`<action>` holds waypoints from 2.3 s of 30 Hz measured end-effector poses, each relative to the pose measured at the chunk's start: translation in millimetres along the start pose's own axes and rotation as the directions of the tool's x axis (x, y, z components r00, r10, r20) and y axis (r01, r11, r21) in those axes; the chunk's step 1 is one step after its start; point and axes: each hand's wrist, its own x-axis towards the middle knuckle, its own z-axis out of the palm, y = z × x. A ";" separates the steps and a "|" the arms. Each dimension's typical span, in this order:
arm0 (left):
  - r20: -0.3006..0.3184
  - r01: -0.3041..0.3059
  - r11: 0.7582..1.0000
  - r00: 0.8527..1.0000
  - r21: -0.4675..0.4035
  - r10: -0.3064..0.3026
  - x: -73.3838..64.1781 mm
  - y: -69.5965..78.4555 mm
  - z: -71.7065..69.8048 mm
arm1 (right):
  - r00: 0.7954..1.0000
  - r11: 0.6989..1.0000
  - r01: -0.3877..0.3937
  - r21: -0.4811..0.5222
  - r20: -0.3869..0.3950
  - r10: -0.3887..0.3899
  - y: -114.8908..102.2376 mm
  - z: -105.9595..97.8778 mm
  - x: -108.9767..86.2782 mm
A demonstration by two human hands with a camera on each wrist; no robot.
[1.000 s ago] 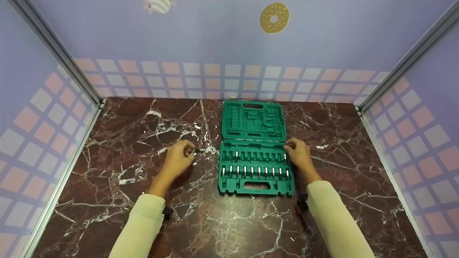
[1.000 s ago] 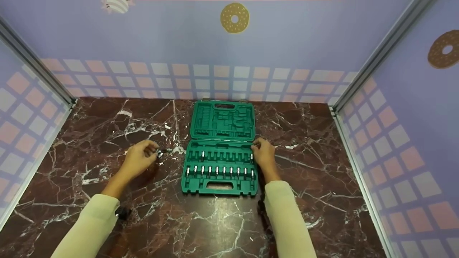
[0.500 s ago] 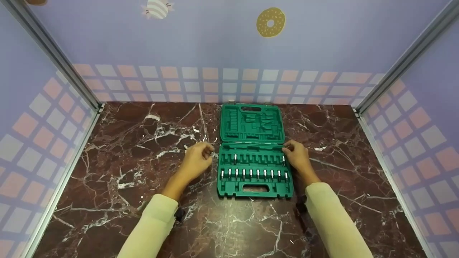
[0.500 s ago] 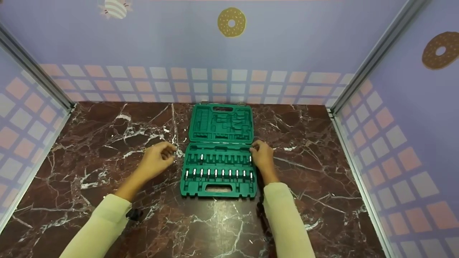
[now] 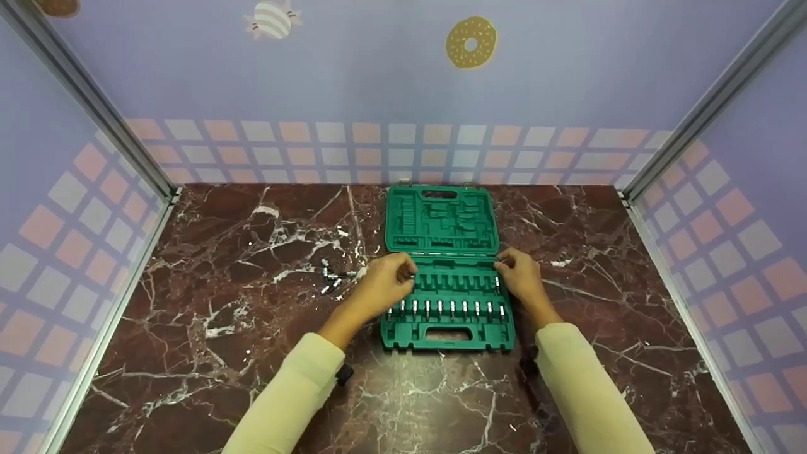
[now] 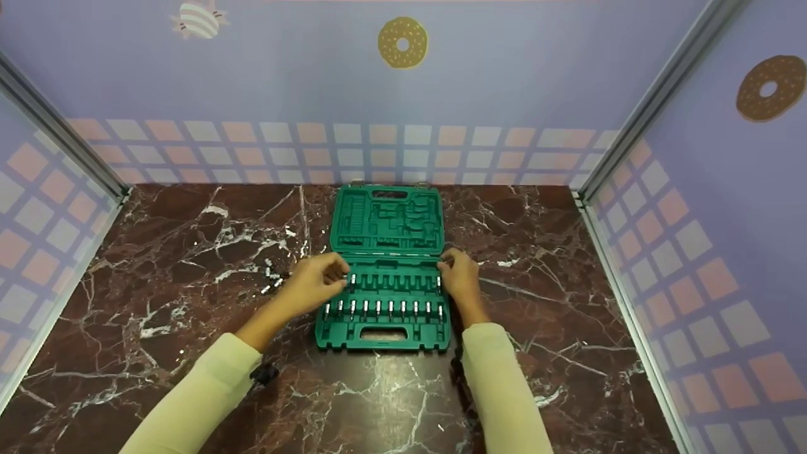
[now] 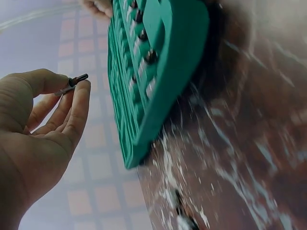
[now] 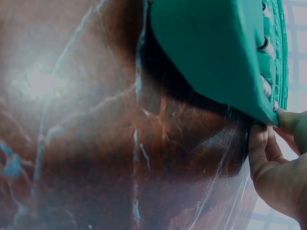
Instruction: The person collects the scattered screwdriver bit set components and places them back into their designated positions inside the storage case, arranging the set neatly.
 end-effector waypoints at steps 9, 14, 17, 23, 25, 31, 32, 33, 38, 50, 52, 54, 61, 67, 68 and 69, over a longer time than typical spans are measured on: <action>0.115 0.031 0.999 0.993 -0.033 -0.027 22.0 16.5 28.0 | 1.000 1.000 -0.004 0.010 0.000 0.004 1.6 0.6 0.6; 0.147 0.034 0.999 0.989 -0.029 -0.030 34.1 24.2 40.1 | 1.000 1.000 0.015 0.006 -0.006 -0.015 1.9 0.2 1.0; 0.162 0.024 0.999 0.987 -0.034 -0.018 40.4 28.7 46.6 | 1.000 1.000 0.022 0.000 -0.007 -0.022 2.3 0.4 1.4; 0.206 0.064 0.996 0.977 -0.056 -0.051 55.5 39.1 60.5 | 1.000 1.000 0.007 0.000 -0.021 -0.007 1.5 0.5 2.0; 0.220 0.076 0.996 0.973 -0.044 -0.065 61.0 42.0 66.2 | 0.999 1.000 0.012 -0.002 -0.029 -0.012 1.1 0.8 2.1; 0.247 0.091 0.996 0.965 -0.004 -0.087 71.1 44.4 81.9 | 1.000 1.000 0.017 0.000 -0.018 -0.017 0.8 3.5 0.1; 0.249 0.092 0.996 0.964 0.002 -0.089 72.4 44.3 84.0 | 1.000 1.000 0.015 0.002 -0.014 -0.015 0.7 3.7 -0.3; 0.251 0.093 0.996 0.964 0.009 -0.092 74.1 44.2 86.1 | 1.000 1.000 0.013 0.002 -0.012 -0.013 0.7 3.8 -0.5; 0.254 0.101 0.994 0.961 0.039 -0.108 83.6 45.3 95.2 | 1.000 1.000 0.010 -0.004 -0.018 -0.010 0.5 2.1 0.7; 0.238 0.080 0.980 0.963 0.182 -0.123 97.6 48.6 114.4 | 0.999 0.999 0.039 0.005 -0.022 -0.039 1.8 1.2 3.3; 0.229 0.068 0.975 0.966 0.213 -0.117 99.3 47.7 117.6 | 0.999 0.999 0.041 0.005 -0.025 -0.041 2.1 1.1 3.4; 0.215 0.061 0.970 0.970 0.236 -0.114 100.5 46.0 121.0 | 0.999 0.999 0.044 0.003 -0.029 -0.044 2.2 0.9 3.4; 0.178 0.137 0.949 0.965 0.285 -0.192 103.0 45.3 127.1 | 0.998 0.999 0.046 -0.003 -0.034 -0.046 3.7 -0.1 3.5; 0.143 0.225 0.920 0.949 0.322 -0.282 103.0 46.5 129.1 | 0.999 0.999 0.044 0.007 -0.028 -0.044 2.2 0.6 2.2; 0.138 0.230 0.918 0.948 0.323 -0.287 103.1 46.9 129.2 | 0.999 0.999 0.043 0.007 -0.028 -0.043 2.1 0.8 2.0; 0.131 0.234 0.916 0.948 0.326 -0.289 103.4 47.2 129.4 | 0.999 0.999 0.043 0.009 -0.030 -0.042 2.2 1.0 1.8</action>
